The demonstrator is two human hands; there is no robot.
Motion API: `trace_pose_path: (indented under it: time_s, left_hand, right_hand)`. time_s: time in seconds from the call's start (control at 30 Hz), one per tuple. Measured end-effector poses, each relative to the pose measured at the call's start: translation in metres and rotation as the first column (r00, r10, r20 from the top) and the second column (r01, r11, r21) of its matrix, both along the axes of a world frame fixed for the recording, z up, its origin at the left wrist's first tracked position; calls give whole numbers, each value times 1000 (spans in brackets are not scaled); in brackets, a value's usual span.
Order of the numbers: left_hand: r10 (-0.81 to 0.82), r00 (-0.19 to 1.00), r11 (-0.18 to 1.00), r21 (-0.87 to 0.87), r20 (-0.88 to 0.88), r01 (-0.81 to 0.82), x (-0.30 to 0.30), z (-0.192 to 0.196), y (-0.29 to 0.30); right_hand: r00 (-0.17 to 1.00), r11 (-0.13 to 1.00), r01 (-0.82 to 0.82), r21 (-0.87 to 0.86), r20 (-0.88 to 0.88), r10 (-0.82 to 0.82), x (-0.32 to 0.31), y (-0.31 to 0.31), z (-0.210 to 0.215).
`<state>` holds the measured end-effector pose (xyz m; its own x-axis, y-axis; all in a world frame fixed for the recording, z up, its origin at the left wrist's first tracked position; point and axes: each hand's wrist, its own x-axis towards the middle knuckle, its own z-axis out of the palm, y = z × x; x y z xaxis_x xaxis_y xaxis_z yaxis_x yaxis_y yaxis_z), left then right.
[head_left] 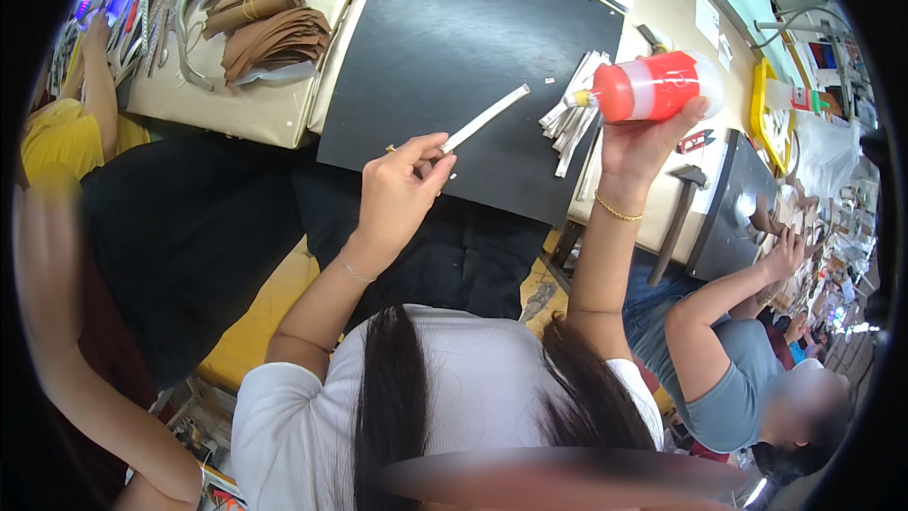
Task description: The person applies glue from a red bottle to the edges of thin white strips and places them on a black work surface. They repeat this process for multiple strips, arranging them in rows while other workers handle similar materials nearby.
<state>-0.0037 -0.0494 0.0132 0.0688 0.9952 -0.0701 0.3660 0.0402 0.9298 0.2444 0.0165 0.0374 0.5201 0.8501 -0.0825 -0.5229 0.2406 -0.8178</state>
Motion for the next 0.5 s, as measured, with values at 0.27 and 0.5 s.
trace_pose_path:
  time_s: [0.27,0.5]
  left_hand:
    - [127,979,927,-370,161,-59,3,9,11]
    - [179,949,946,-309,261,-93,5,30,39]
  right_hand:
    - [994,994,110,4,-15,-110,23,-12,-6]
    - [991,993,111,-26,-68,-113,30,-17,-13]
